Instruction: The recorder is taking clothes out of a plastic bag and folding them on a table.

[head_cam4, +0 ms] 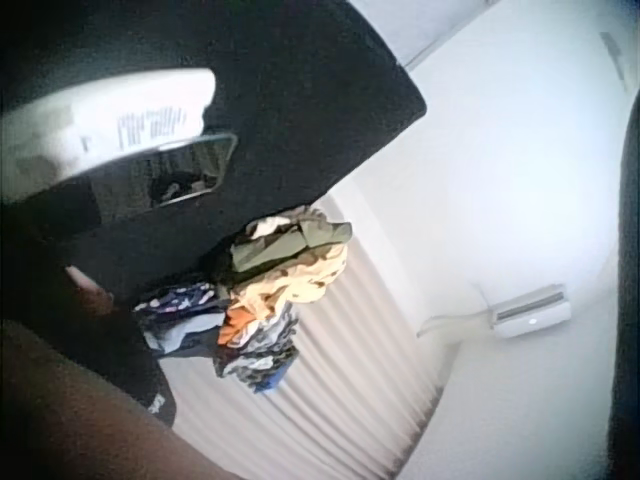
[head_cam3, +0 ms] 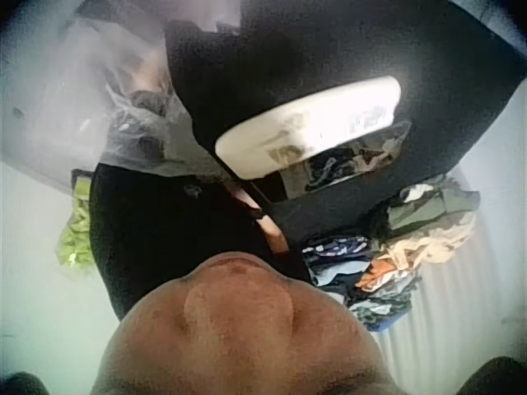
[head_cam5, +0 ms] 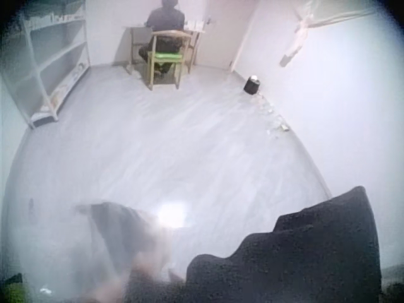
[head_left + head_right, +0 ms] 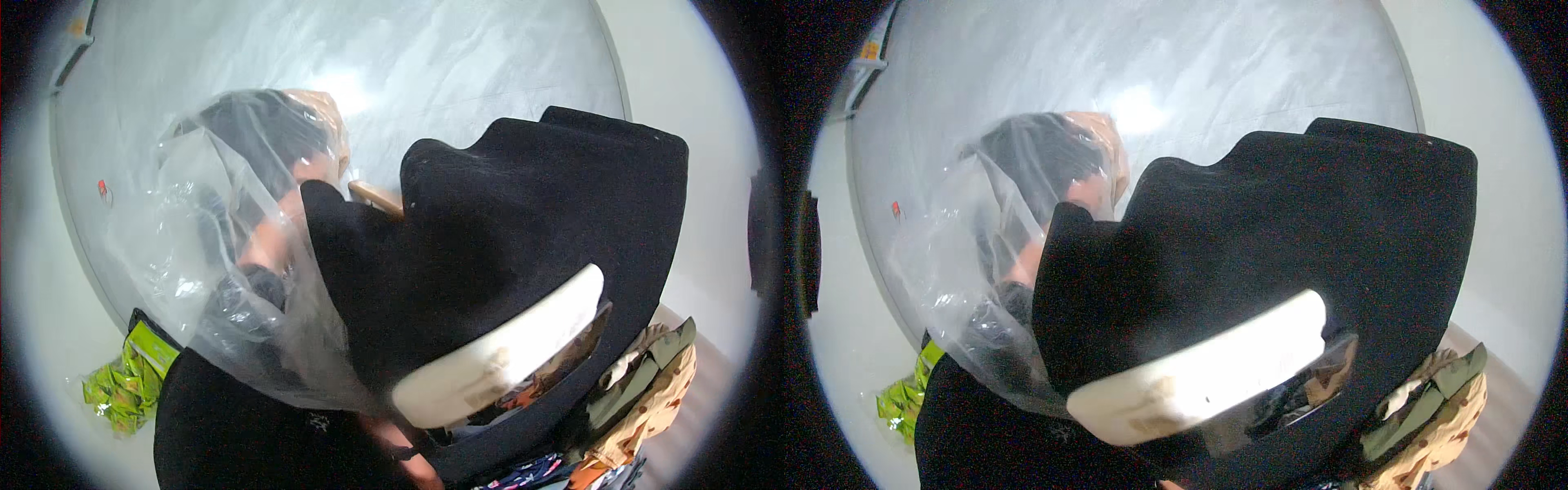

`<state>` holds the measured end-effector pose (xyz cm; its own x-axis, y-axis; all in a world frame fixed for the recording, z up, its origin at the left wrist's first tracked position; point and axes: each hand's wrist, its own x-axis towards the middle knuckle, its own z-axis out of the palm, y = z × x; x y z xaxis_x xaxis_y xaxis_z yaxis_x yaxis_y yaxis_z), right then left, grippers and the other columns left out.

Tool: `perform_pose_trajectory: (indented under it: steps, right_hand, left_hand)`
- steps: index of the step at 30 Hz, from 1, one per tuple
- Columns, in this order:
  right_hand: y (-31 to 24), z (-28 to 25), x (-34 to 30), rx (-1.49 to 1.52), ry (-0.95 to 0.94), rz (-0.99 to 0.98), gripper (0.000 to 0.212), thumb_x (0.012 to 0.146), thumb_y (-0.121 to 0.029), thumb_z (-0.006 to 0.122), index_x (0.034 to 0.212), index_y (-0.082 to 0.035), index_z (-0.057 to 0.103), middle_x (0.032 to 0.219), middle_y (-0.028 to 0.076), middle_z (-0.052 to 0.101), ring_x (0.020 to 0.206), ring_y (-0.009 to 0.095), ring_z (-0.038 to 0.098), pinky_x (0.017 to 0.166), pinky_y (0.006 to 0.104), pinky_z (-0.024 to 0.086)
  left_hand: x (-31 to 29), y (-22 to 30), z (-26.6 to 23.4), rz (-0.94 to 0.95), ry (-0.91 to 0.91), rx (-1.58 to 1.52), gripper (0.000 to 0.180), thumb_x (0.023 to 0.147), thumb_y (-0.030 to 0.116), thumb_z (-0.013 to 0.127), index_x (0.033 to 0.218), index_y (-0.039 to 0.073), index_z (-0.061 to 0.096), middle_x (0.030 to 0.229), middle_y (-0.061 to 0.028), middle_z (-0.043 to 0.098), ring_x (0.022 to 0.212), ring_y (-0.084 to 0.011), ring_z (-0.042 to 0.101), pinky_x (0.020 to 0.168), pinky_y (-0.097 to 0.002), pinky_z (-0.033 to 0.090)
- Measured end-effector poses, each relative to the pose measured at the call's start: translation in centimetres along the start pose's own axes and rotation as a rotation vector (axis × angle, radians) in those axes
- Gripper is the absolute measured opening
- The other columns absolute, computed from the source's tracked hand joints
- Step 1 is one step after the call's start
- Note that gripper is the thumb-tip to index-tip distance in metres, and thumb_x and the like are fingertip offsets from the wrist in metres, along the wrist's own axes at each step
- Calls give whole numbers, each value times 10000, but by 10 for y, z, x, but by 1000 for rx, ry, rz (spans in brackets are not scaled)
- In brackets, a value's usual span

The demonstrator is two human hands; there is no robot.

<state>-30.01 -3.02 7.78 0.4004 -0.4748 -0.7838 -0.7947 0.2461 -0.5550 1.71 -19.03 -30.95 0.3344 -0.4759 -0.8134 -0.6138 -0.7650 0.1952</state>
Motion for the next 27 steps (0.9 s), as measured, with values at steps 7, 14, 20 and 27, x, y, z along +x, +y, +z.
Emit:
perform_pose_trajectory:
  steps: [7, 14, 20, 27]
  right_hand:
    - [-2, 0, 8, -56, 10, 74, 333, 769, -103, 646, 1088, -25, 593, 980, 144, 629, 863, 259, 591, 778, 355, 470]
    - [-8, 1, 14, -84, 14, 77, 317, 784, -121, 629, 1083, -21, 593, 979, 148, 628, 864, 259, 589, 777, 354, 469]
    - [-12, 4, 29, -100, 21, 80, 306, 798, -136, 615, 1079, -17, 593, 978, 152, 627, 864, 260, 587, 777, 354, 468]
    - [-7, 0, 19, -128, 21, 136, 296, 814, -153, 598, 1075, -13, 593, 978, 156, 625, 865, 260, 585, 777, 353, 467]
  left_hand:
    - [4, -40, 21, 65, 122, 38, 295, 882, 303, 486, 1019, 85, 630, 1167, -131, 509, 1089, -218, 490, 884, -379, 438]
    - [-34, -79, 45, 86, 172, 101, 294, 871, 305, 499, 993, 71, 628, 1054, -103, 545, 975, -226, 527, 836, -377, 459]
    - [-50, -83, 45, 65, 249, 108, 295, 861, 306, 510, 972, 59, 626, 958, -79, 576, 877, -232, 558, 795, -375, 477]
    - [32, -33, 40, 175, 548, 54, 299, 843, 304, 521, 1002, 69, 615, 908, -81, 618, 829, -266, 598, 783, -366, 490]
